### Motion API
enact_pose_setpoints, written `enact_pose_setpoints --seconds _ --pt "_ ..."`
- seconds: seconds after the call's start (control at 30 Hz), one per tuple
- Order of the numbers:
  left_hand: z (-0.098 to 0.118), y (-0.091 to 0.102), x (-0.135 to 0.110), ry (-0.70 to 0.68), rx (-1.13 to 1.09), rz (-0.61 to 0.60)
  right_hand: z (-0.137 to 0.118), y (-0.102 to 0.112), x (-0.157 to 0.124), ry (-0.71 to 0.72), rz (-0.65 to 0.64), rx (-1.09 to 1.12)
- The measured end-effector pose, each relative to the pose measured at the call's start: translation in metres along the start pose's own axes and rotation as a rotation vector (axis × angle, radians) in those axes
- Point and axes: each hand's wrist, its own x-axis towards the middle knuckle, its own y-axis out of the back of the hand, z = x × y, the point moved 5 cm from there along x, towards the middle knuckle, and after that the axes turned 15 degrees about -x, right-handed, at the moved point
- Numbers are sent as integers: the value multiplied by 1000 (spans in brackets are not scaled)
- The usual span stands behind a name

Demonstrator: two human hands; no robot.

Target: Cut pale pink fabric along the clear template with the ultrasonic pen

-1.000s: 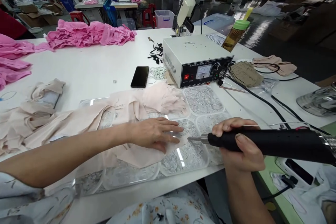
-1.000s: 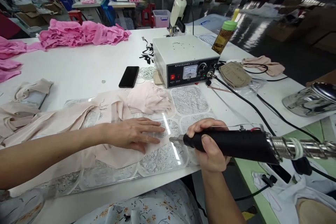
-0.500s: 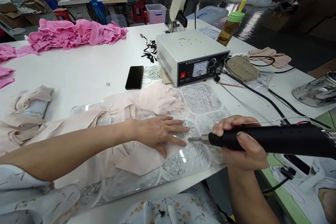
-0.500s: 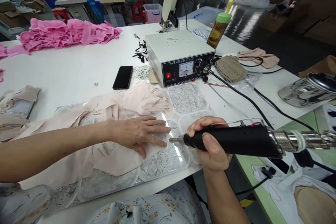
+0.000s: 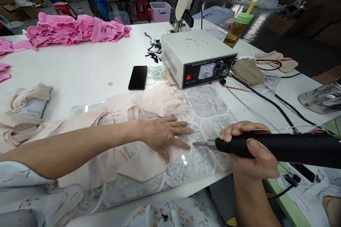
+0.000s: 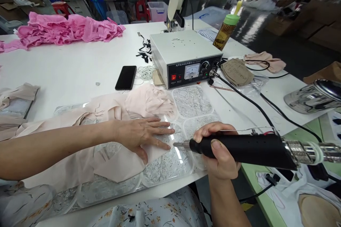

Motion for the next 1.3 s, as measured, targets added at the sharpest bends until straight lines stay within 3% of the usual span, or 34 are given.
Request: enact_pose_setpoints --seconds 0.13,0.53,0.73,0.9,1.1,1.3 --pt "-2 0 3 30 -31 -16 -1 0 -1 -14 10 -8" --pt "-7 0 4 -67 -98 129 -4 -1 -1 -30 39 -49" --pt "-9 -4 5 -39 -63 84 -3 0 -1 -30 24 -53" --pt "-3 3 4 -63 -150 136 -2 1 -1 -20 23 -49" --pt "11 4 1 -192 -153 58 0 0 0 -16 12 -12" --pt "9 -3 -4 -254 -64 18 1 -1 2 -20 -30 21"
